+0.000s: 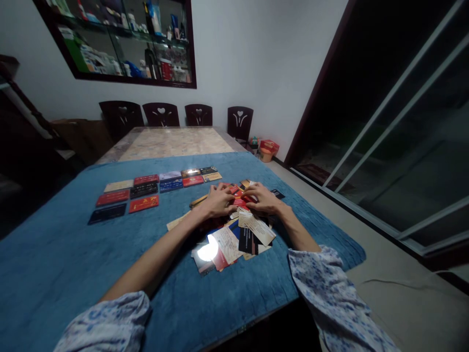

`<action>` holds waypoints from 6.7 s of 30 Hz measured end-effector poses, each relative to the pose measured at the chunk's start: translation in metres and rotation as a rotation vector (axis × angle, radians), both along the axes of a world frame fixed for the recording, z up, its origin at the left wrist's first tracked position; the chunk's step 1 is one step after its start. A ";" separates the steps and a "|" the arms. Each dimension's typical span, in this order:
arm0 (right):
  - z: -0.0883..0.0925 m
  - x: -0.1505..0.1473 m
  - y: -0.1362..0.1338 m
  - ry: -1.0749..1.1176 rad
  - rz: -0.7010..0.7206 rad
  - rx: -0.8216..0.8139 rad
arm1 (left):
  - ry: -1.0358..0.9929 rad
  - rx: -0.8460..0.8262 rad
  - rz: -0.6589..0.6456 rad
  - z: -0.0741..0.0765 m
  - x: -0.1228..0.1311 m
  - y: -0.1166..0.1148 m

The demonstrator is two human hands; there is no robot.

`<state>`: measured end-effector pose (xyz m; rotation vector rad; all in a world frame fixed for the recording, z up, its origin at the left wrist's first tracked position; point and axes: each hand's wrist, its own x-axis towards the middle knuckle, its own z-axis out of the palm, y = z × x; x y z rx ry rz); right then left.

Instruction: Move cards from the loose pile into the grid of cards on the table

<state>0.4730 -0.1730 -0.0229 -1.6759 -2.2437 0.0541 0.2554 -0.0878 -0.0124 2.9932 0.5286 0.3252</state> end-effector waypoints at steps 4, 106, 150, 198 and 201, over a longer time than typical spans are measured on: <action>-0.001 0.000 0.001 -0.025 0.004 0.005 | 0.003 0.020 0.014 -0.002 0.002 0.001; -0.012 -0.031 0.006 -0.070 -0.271 0.311 | -0.551 -0.153 0.119 -0.027 -0.003 0.034; -0.020 -0.020 0.008 -0.126 -0.241 0.215 | -0.305 -0.194 0.148 -0.022 -0.006 0.035; -0.009 -0.041 0.015 -0.122 0.044 0.128 | -0.026 -0.227 0.314 -0.002 -0.057 0.009; -0.008 -0.047 0.018 -0.125 0.055 0.115 | -0.034 -0.230 0.309 -0.003 -0.064 0.009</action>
